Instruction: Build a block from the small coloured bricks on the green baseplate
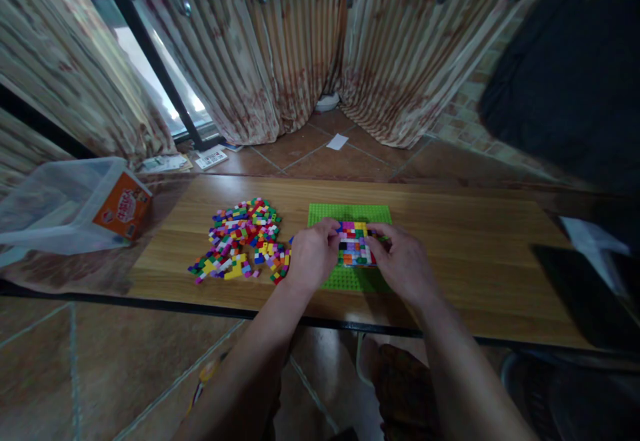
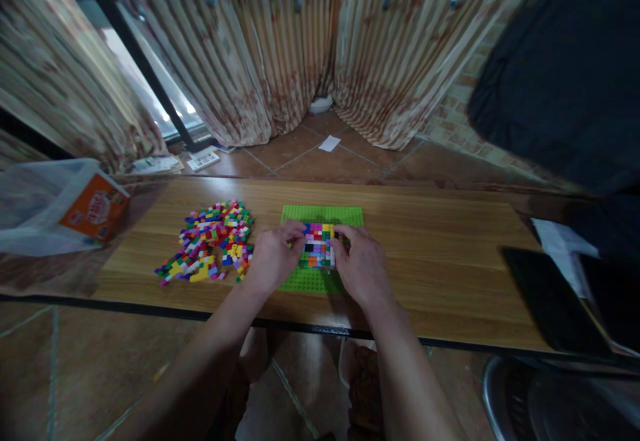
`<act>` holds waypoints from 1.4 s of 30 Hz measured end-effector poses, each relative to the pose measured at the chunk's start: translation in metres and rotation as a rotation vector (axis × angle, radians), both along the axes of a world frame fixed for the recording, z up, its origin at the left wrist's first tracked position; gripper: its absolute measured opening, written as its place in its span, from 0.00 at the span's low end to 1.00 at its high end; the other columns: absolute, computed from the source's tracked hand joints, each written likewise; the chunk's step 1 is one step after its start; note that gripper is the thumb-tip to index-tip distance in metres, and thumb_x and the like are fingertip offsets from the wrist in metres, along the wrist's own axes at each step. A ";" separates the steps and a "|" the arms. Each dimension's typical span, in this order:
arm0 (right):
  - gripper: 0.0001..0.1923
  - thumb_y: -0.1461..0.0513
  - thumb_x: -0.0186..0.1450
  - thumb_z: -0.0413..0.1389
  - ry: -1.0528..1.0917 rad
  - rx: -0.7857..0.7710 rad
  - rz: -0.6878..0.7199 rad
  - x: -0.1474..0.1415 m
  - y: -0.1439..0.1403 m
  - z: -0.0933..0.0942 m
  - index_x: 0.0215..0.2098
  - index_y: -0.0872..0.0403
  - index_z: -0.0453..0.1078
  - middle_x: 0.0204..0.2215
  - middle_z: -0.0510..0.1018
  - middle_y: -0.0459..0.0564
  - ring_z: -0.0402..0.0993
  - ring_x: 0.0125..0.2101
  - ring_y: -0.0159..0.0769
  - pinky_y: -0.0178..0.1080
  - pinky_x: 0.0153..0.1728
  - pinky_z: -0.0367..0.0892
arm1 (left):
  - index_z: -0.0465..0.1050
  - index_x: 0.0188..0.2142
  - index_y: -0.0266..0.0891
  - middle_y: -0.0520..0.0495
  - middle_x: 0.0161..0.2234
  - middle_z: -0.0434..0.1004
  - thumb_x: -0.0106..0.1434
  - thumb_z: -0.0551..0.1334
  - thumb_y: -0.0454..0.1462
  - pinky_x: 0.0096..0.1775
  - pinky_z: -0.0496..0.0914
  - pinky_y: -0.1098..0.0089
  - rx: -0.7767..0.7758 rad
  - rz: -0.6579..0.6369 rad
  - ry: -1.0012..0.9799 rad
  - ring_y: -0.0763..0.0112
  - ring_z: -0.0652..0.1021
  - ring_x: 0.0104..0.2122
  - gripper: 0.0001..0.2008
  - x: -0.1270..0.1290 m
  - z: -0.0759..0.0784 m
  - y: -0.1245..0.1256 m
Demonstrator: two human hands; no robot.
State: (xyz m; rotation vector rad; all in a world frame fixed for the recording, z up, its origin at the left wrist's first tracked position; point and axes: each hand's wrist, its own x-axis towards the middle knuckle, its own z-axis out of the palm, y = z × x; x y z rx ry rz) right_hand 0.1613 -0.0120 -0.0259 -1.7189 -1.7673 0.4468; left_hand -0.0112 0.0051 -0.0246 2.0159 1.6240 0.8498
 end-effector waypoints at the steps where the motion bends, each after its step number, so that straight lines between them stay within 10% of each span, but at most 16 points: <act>1: 0.18 0.56 0.66 0.51 0.003 -0.002 -0.001 0.000 0.000 0.000 0.46 0.54 0.76 0.39 0.80 0.56 0.74 0.32 0.42 0.45 0.37 0.68 | 0.75 0.43 0.41 0.47 0.37 0.84 0.63 0.59 0.31 0.43 0.74 0.69 0.001 0.014 -0.002 0.66 0.82 0.38 0.10 0.000 -0.001 -0.001; 27: 0.18 0.56 0.66 0.51 0.002 0.009 0.001 -0.001 -0.001 -0.001 0.47 0.55 0.75 0.40 0.80 0.57 0.75 0.35 0.44 0.48 0.41 0.69 | 0.73 0.29 0.36 0.49 0.27 0.78 0.55 0.66 0.31 0.33 0.70 0.73 -0.210 0.197 -0.523 0.71 0.78 0.29 0.03 0.009 -0.009 0.014; 42: 0.19 0.53 0.66 0.50 -0.057 0.016 0.017 0.003 -0.002 -0.005 0.48 0.54 0.75 0.39 0.81 0.57 0.75 0.33 0.43 0.47 0.39 0.69 | 0.76 0.32 0.36 0.49 0.28 0.79 0.59 0.63 0.35 0.31 0.68 0.74 -0.164 0.180 -0.480 0.72 0.77 0.28 0.04 0.006 -0.009 0.007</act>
